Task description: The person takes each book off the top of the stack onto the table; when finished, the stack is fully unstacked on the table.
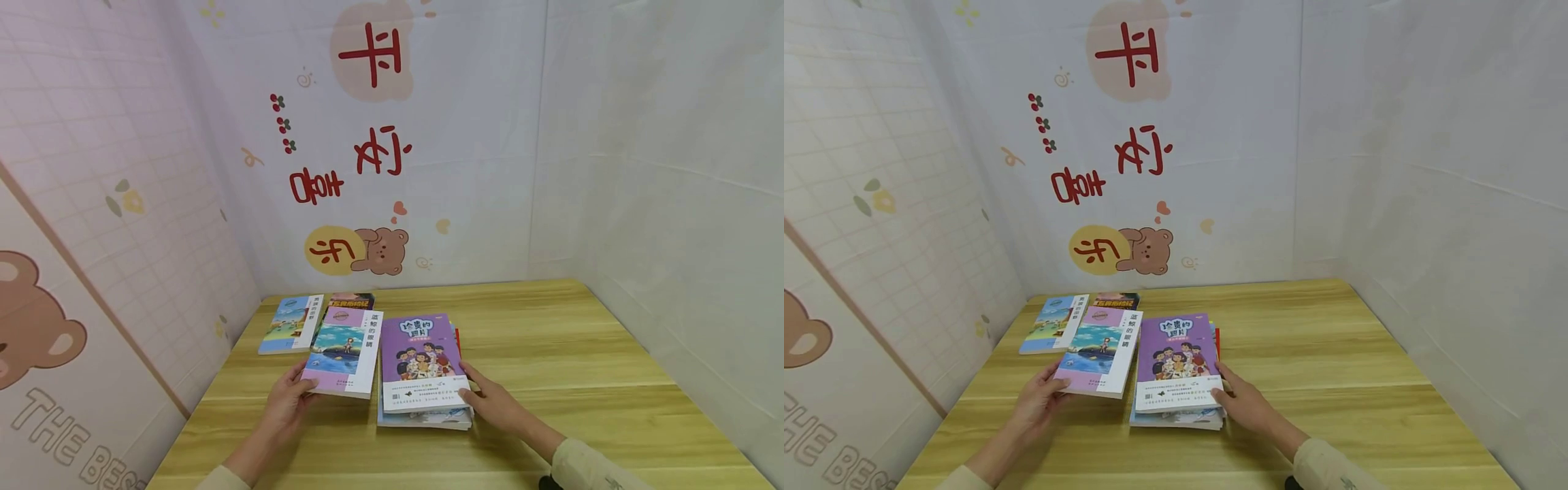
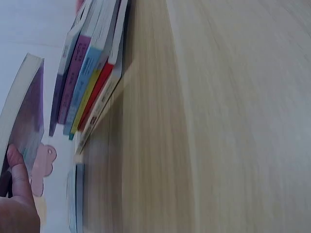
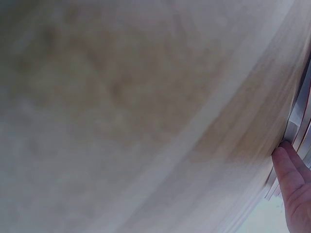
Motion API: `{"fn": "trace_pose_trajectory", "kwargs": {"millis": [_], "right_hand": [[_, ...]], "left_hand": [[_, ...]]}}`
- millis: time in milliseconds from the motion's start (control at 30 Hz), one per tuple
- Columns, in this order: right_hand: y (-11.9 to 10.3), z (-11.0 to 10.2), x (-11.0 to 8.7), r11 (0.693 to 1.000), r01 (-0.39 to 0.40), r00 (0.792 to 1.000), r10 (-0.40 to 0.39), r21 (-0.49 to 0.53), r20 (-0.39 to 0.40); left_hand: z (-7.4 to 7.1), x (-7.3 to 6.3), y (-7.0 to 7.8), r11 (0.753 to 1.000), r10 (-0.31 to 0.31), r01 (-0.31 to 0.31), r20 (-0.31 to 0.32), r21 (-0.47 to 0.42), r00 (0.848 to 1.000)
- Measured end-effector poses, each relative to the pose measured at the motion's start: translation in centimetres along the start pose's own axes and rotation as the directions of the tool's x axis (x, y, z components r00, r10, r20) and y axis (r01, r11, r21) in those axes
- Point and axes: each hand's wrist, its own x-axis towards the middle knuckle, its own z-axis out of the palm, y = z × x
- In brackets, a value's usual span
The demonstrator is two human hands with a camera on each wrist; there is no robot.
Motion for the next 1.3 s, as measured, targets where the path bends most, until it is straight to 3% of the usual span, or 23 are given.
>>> {"fn": "trace_pose_trajectory", "kwargs": {"millis": [333,500,733,967,1300], "right_hand": [[0.1,-0.1,0.0,1.0,0.009,1.0,-0.009,0.001,0.009],[0.0,-0.1,-0.1,1.0,0.006,1.0,-0.006,0.007,0.009],[-0.1,-0.2,0.0,1.0,0.004,1.0,-0.004,-0.001,0.005],[0.0,-0.1,0.0,1.0,0.014,1.0,-0.014,-0.001,-0.002],[-0.1,0.0,-0.2,1.0,0.01,1.0,-0.01,0.0,-0.009]], "left_hand": [[-5.6,-0.9,0.6,1.0,0.005,-0.004,-0.042,0.028,0.999],[-8.4,-1.5,0.7,0.997,-0.052,0.057,-0.089,0.053,0.995],[-12.1,-2.1,0.9,0.986,-0.138,0.147,-0.104,0.08,0.985],[-14.3,-2.2,0.7,0.978,-0.18,0.19,-0.113,0.082,0.977],[-15.9,-1.4,0.6,0.971,-0.186,0.204,-0.142,0.123,0.972]]}}
